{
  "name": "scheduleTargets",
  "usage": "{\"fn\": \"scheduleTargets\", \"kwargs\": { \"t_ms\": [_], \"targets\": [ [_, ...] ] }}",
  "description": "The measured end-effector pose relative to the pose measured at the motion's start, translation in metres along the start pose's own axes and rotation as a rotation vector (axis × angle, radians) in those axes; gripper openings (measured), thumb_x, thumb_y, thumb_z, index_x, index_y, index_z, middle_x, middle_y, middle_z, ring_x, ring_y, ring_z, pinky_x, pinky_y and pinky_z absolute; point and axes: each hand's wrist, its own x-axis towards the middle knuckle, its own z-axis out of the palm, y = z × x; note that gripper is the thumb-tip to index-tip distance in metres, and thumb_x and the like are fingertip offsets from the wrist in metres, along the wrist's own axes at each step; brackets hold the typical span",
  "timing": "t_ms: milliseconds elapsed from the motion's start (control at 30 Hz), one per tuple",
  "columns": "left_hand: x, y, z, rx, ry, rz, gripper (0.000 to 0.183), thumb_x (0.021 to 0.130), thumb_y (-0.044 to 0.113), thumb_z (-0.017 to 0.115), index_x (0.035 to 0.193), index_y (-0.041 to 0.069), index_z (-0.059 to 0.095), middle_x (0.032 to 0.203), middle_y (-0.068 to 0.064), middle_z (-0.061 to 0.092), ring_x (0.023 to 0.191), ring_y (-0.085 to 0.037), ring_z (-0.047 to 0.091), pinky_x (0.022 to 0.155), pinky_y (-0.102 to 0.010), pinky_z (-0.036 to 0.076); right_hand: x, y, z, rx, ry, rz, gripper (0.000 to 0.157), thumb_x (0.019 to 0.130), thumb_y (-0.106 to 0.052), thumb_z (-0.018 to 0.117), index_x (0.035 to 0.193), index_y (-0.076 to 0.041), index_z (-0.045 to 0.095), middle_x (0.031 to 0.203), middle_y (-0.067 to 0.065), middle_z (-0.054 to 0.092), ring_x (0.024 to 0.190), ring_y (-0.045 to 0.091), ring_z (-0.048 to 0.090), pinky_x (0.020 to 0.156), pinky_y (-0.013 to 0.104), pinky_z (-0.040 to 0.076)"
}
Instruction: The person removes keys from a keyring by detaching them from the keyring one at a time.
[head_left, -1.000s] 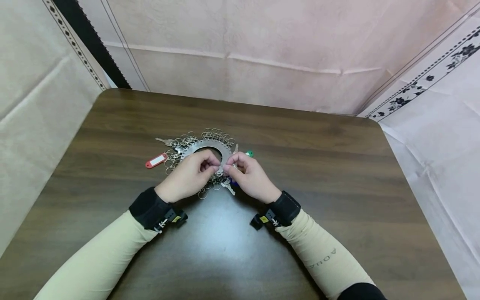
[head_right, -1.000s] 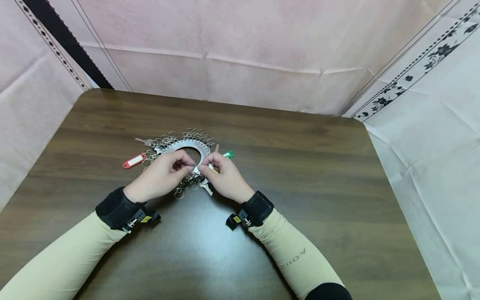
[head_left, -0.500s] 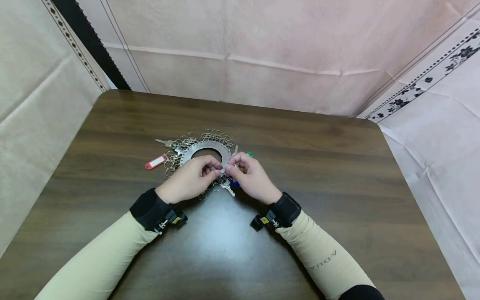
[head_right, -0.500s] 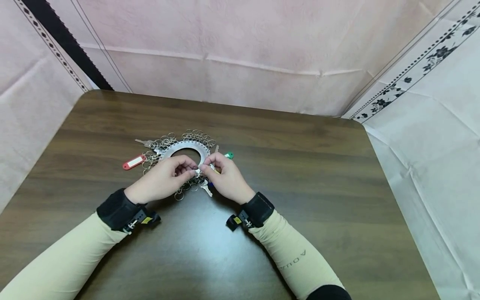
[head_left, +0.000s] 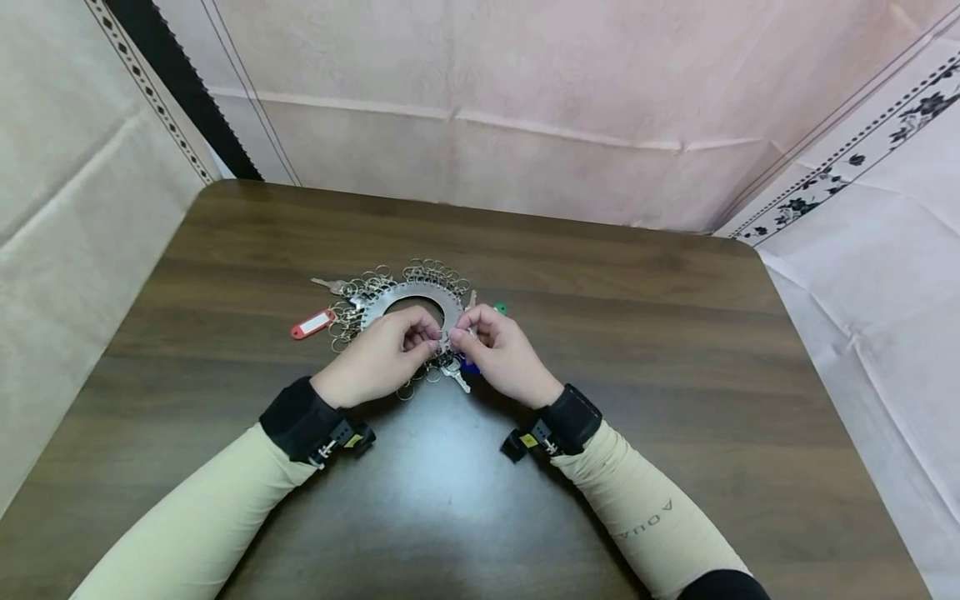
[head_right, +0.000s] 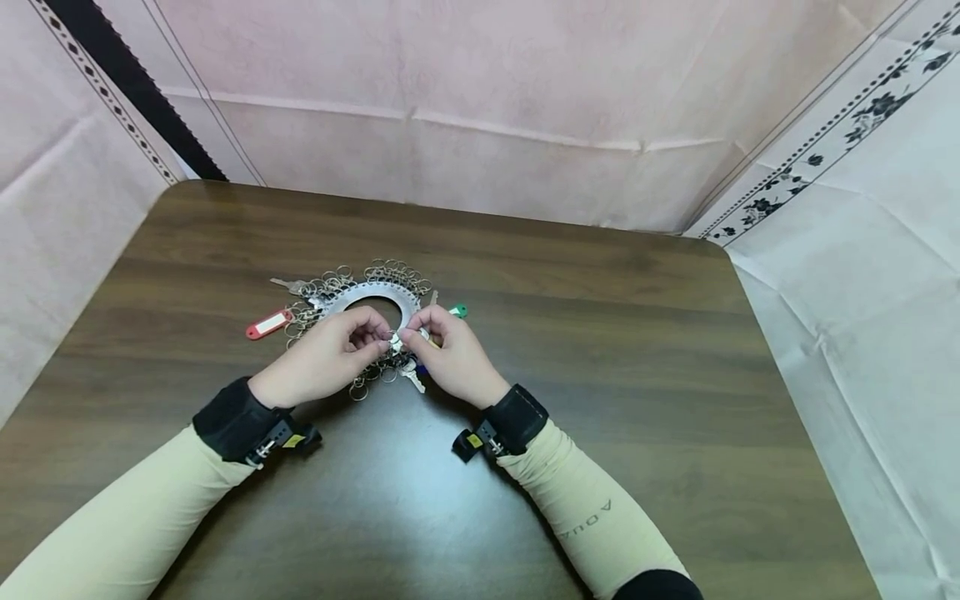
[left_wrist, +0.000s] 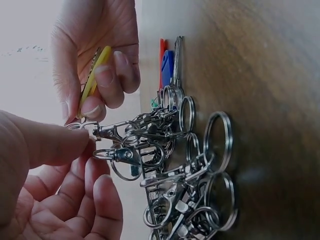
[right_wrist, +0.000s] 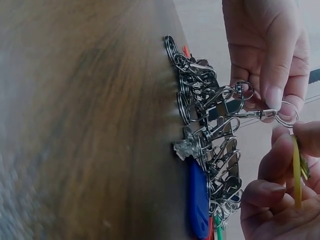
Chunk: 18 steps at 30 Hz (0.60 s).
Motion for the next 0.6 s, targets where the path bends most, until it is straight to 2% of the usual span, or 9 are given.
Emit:
{"fn": "scheduleTargets", "kwargs": {
  "t_ms": [300, 600],
  "targets": [
    [-0.0011, -0.0015, -0.0013, -0.040, 0.098, 0.014, 0.009, 0.089, 0.009, 0.060, 0.097, 0.005, 0.063, 0.084, -0.006, 0.063, 0.074, -0.014, 0.054, 0.067, -0.034, 0.049, 0.0001, 0.0020, 0.0028, -0.011, -0.019, 0.003, 0.010, 0.095, -0.017, 0.057, 0.096, -0.007, 0.056, 0.081, 0.022, 0.060, 0.061, 0.017, 0.054, 0.055, 0.022, 0.042],
    [0.0002, -0.0011, -0.0021, -0.038, 0.122, 0.035, 0.004, 0.089, 0.010, 0.062, 0.091, 0.009, 0.064, 0.081, -0.004, 0.062, 0.071, -0.012, 0.053, 0.063, -0.032, 0.048, 0.0003, 0.0008, 0.0019, 0.005, -0.015, 0.001, 0.008, 0.096, -0.014, 0.056, 0.096, -0.006, 0.055, 0.085, 0.024, 0.062, 0.063, 0.021, 0.055, 0.057, 0.023, 0.043]
  ]
}}
